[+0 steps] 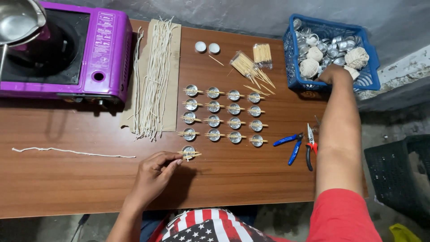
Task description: Assembling candle wicks by threading cotton string through metal tabs and crimping them with pliers.
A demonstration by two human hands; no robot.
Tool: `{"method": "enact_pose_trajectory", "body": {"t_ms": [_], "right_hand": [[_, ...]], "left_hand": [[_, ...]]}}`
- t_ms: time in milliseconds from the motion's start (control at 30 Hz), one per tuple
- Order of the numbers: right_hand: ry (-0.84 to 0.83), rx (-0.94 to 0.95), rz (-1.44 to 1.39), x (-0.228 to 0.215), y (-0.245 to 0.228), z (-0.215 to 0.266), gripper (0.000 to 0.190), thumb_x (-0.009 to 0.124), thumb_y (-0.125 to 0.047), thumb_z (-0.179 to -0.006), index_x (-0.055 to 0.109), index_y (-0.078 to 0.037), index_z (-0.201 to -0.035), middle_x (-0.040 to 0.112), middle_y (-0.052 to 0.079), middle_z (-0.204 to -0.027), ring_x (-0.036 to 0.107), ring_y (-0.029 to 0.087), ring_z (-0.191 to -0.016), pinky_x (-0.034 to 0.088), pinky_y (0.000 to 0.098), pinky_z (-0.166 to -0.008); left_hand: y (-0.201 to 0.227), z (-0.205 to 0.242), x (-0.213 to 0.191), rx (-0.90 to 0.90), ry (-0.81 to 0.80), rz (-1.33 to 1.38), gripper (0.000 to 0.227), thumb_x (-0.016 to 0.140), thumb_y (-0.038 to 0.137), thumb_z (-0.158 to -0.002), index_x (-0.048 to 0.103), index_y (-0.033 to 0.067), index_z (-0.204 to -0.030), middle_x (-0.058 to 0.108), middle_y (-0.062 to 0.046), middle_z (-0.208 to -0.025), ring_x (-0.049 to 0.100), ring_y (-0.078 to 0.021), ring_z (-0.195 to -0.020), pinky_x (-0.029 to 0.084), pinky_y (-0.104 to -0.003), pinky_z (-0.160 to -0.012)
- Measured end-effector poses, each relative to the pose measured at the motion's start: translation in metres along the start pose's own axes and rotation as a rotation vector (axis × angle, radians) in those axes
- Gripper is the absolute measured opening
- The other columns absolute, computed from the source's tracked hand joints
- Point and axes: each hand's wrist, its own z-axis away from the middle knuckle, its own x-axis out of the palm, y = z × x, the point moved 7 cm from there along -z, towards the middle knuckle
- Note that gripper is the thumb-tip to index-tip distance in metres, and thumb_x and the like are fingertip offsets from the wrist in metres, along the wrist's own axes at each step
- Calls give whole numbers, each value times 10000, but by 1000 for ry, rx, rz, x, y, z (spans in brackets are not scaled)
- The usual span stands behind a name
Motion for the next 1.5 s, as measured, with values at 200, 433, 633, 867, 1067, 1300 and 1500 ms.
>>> {"method": "enact_pose_trajectory", "body": {"t_ms": [200,433,633,867,1067,1300,1500], "right_hand": [[201,-48,-61,-18,11,8,444,681,-199,-992,653,126,-1294,657,318,-1292,643,498,-1122,536,522,-911],[847,-574,-275,-5,37,121,87,681,-69,-1052,623,-5,-1038,522,280,-1218,529,498,-1141,449,571,-907],[775,-797,-484,66,-21,272,117,677,-76,-1037,644,19,-976,625,198,-1126,601,311,-980,492,411,-715],[489,-1103,-755,190,-100,340,365,865,-81,-769,650,-26,-1059,737,166,-1110,720,343,-1023,596,421,-834],[416,-1155,-713,247,-135,341,424,873,-135,-763,643,-76,-1114,738,114,-1103,716,295,-978,598,387,-840],[438,-1172,-680,245,-147,354,425,887,-141,-755,621,-50,-1074,716,163,-1137,701,342,-1002,595,424,-850],[452,-1146,-702,252,-150,351,364,874,-132,-786,632,-69,-1050,720,131,-1123,712,312,-995,597,386,-834]], "left_hand": [[3,4,-3,-22,24,26,143,738,90,-893,786,68,-1026,809,-62,-986,771,-145,-901,608,-240,-776],[-17,7,-1,-52,28,47,166,703,65,-920,786,84,-1061,797,-44,-955,751,-114,-839,588,-221,-739],[-24,6,5,-66,67,44,135,732,88,-911,786,67,-1033,802,-63,-986,762,-140,-903,609,-237,-787],[-42,12,4,-294,183,108,158,783,39,-836,840,111,-964,797,-130,-850,768,-269,-798,589,-380,-671],[-45,15,5,-262,196,92,168,786,46,-819,842,135,-949,795,-91,-848,757,-265,-814,584,-365,-710],[-38,17,5,-246,173,96,184,778,44,-812,846,139,-954,792,-113,-845,757,-304,-835,584,-382,-717],[-45,18,15,-306,148,120,180,783,77,-812,848,147,-965,784,-118,-830,757,-284,-812,588,-370,-704]]}}
